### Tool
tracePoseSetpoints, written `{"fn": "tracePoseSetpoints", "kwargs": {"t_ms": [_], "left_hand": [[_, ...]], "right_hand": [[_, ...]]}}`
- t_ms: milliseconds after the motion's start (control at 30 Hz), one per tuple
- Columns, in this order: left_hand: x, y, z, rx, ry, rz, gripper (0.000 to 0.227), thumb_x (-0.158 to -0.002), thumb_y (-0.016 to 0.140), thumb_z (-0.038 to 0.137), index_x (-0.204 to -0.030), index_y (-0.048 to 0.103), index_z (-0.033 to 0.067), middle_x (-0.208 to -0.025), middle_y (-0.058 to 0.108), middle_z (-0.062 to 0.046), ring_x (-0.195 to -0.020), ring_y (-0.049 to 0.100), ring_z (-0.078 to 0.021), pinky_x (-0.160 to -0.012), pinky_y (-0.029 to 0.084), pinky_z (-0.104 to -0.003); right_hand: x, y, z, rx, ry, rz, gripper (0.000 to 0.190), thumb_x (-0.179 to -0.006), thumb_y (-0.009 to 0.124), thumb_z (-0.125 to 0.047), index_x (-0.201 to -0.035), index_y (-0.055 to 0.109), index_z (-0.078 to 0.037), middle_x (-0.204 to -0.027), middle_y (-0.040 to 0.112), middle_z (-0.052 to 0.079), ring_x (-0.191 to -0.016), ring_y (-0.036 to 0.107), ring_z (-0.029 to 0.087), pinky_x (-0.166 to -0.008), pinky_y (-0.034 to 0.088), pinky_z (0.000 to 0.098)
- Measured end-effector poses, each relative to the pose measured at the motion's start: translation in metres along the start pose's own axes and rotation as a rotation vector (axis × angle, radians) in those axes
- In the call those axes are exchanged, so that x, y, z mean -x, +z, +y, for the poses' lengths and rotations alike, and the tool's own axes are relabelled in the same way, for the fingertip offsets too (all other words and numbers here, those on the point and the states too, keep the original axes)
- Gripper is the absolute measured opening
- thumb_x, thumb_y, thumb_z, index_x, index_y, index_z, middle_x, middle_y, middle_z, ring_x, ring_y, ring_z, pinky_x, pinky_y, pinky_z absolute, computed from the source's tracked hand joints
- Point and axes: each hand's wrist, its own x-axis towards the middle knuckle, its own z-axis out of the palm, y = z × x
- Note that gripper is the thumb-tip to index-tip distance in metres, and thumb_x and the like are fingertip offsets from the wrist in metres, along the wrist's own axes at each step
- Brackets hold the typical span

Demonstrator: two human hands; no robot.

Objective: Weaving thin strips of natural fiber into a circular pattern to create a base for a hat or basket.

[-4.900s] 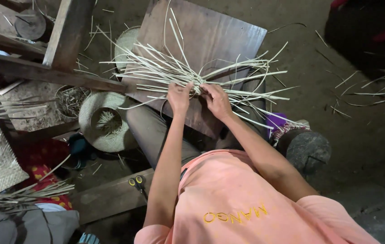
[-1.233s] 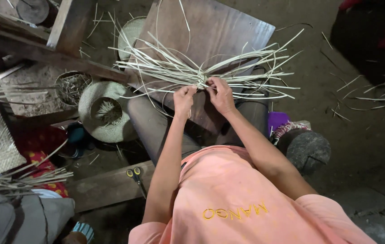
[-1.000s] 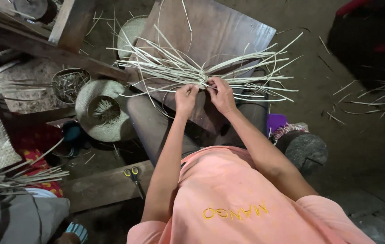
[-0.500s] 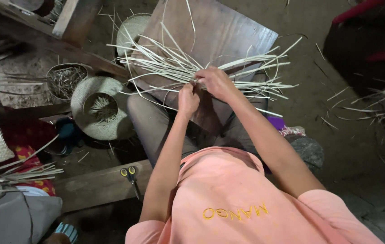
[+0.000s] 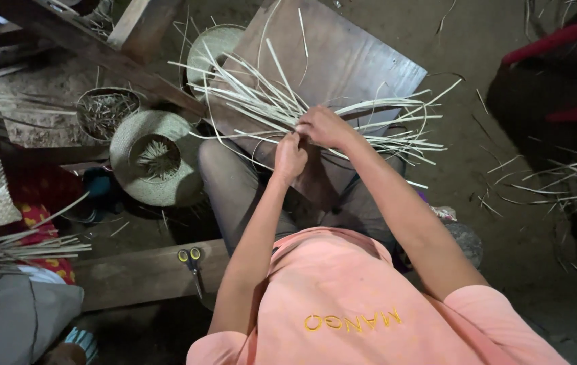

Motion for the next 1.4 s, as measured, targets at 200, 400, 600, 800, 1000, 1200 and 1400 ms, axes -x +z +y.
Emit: {"fn": "tracePoseSetpoints", "kwargs": {"t_ms": [200,400,600,800,1000,1200,1400], "left_hand": [[-0.001,-0.004,0.001,0.114,-0.074,-0.055,0.027,-0.075,0.048,0.004,-0.098,0.063,-0.0010,-0.092,0.064,-0.023,-0.097,0.060,-0.0403,-0.085,0.049,-0.049],[-0.006,-0.009,0.008,0.280,-0.107,-0.052,0.013,-0.085,0.060,0.017,-0.089,0.069,0.0093,-0.087,0.068,-0.013,-0.092,0.064,-0.0318,-0.081,0.050,-0.043],[0.000,-0.010,0.009,0.266,-0.184,-0.058,0.015,-0.083,0.067,0.026,-0.087,0.069,0.0127,-0.082,0.068,-0.009,-0.088,0.066,-0.0277,-0.076,0.051,-0.041],[-0.006,-0.026,0.041,0.237,-0.212,-0.033,0.015,-0.083,0.064,0.023,-0.085,0.070,0.0092,-0.083,0.067,-0.015,-0.089,0.064,-0.0347,-0.078,0.050,-0.046],[-0.002,-0.018,0.029,0.222,-0.255,-0.052,0.018,-0.082,0.063,0.026,-0.085,0.071,0.0104,-0.084,0.068,-0.013,-0.090,0.064,-0.0333,-0.078,0.050,-0.044],[0.003,-0.026,0.043,0.148,-0.121,-0.044,0.032,-0.090,0.059,0.022,-0.063,0.047,0.0098,-0.058,0.047,0.000,-0.056,0.041,-0.0132,-0.056,0.034,-0.033],[0.005,-0.022,0.039,0.089,-0.110,-0.017,0.029,-0.088,0.059,0.023,-0.064,0.054,0.0067,-0.060,0.057,-0.004,-0.059,0.052,-0.0191,-0.060,0.039,-0.037]], "right_hand": [[0.021,-0.017,-0.015,0.061,-0.062,0.099,0.014,-0.082,0.072,-0.025,-0.082,0.066,-0.013,-0.088,0.061,0.008,-0.093,0.059,0.030,-0.085,0.047,0.0387],[0.073,0.006,0.002,0.423,-0.380,0.310,0.008,-0.081,0.065,-0.018,-0.078,0.058,-0.014,-0.086,0.056,0.003,-0.087,0.054,0.026,-0.073,0.047,0.0376],[0.079,0.023,0.019,0.501,-0.330,0.388,0.007,-0.084,0.057,-0.018,-0.078,0.054,-0.016,-0.089,0.053,0.000,-0.090,0.049,0.023,-0.074,0.043,0.0333],[0.135,-0.058,-0.130,-0.727,-0.339,-0.339,0.045,-0.081,0.061,-0.057,-0.097,0.072,-0.016,-0.093,0.067,0.008,-0.094,0.062,0.026,-0.085,0.047,0.0415],[0.186,-0.046,-0.181,-0.822,-0.565,-0.699,0.064,-0.087,0.058,-0.043,-0.136,0.042,-0.005,-0.137,0.041,0.026,-0.130,0.038,0.044,-0.107,0.028,0.0574],[0.217,0.017,-0.165,-0.633,-0.690,-0.521,0.064,-0.098,0.036,-0.051,-0.147,0.024,-0.012,-0.153,0.029,0.005,-0.145,0.026,0.028,-0.117,0.019,0.0499],[0.230,0.004,-0.180,-0.511,-0.672,-0.380,0.062,-0.099,0.029,-0.054,-0.142,0.036,-0.009,-0.146,0.040,0.006,-0.140,0.034,0.029,-0.117,0.023,0.0498]]}}
